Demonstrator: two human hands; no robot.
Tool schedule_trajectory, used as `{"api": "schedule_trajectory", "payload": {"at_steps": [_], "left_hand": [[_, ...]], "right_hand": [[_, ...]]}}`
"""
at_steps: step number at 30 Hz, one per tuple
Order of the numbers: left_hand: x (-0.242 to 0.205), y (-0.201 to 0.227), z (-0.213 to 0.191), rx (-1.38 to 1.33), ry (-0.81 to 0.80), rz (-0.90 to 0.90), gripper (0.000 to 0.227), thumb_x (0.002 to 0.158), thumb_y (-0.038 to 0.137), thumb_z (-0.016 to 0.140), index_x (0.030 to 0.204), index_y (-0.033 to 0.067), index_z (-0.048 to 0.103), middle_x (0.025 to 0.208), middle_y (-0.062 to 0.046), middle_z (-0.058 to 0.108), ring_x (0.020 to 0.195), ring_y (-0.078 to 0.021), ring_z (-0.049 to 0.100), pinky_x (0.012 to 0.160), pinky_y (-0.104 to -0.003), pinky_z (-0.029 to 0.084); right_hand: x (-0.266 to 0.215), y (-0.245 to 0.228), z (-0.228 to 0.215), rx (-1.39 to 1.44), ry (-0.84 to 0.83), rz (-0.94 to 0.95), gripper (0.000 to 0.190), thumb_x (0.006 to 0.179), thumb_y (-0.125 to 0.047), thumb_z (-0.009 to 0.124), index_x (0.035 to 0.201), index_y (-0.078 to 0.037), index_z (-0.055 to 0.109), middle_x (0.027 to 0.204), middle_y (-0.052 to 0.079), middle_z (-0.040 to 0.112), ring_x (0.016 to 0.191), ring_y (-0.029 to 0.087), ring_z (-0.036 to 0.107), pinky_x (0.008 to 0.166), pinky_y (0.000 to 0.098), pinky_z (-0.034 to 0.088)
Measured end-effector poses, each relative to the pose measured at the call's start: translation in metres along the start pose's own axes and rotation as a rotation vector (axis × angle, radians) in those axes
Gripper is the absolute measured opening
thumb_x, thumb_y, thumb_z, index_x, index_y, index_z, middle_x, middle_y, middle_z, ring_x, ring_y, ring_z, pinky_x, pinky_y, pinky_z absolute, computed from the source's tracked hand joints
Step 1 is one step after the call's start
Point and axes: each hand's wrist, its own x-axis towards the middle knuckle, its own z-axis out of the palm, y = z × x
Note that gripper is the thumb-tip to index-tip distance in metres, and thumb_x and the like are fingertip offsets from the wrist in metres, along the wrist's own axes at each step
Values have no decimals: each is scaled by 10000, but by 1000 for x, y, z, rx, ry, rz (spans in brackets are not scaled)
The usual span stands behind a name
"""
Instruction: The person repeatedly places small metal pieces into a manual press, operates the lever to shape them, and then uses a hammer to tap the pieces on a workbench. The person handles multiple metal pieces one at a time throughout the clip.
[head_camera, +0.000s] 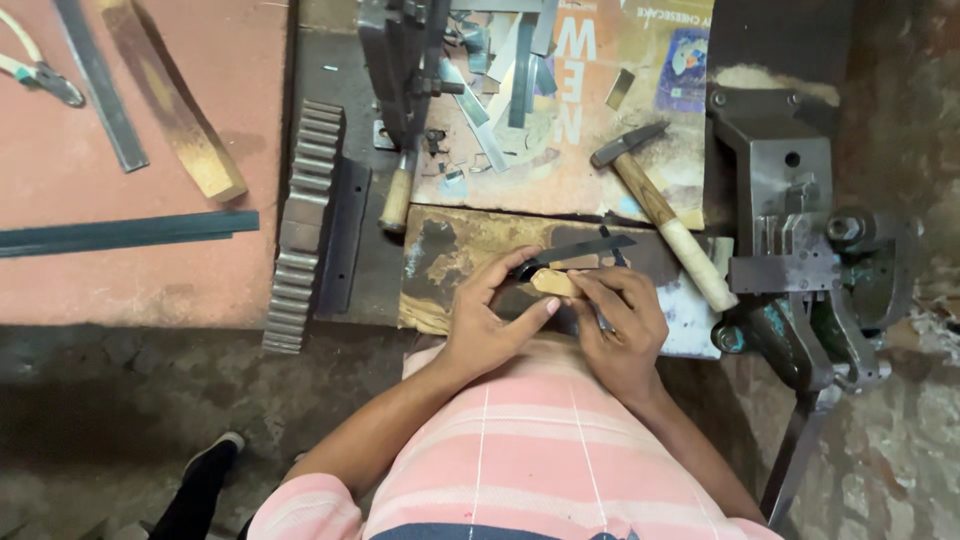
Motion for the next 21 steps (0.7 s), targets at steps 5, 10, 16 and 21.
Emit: {"api": "schedule_trajectory", "payload": {"at_steps": [5,10,16,21], "left_hand": [[2,0,-1,-34,-69,-55,540,877,175,810,1353,-4,628,1264,-159,706,1159,-240,695,1008,-322,531],[1,-4,3,-32,-93,4,452,974,161,728,1370,-23,611,1244,-163,695,1155,-242,686,1000,-323,529],[-3,-6,8,1,-65,-6,302,1042,88,617,1321,-18,663,1110,-159,712,996,-228,707,884,-308,547],[-2,1,7,-12,-60,57,262,1049,46,594,1290,-8,681,1103,-147,720,964,-206,730,858,-284,571]], "right_hand": [[-1,1,2,-44,-7,1,357,779,53,814,1117,-41,751,1033,95,696,997,288,654,885,376,526],[-2,2,4,-77,5,-20,380,753,62,825,1108,-59,770,973,65,693,895,249,630,804,370,501],[-8,5,0,-80,-16,-137,390,772,53,823,1145,-39,756,1012,72,724,817,224,629,711,329,500],[-9,-1,-3,-118,-46,-185,455,738,84,802,1162,-75,759,912,72,681,773,215,610,662,318,490]]}}
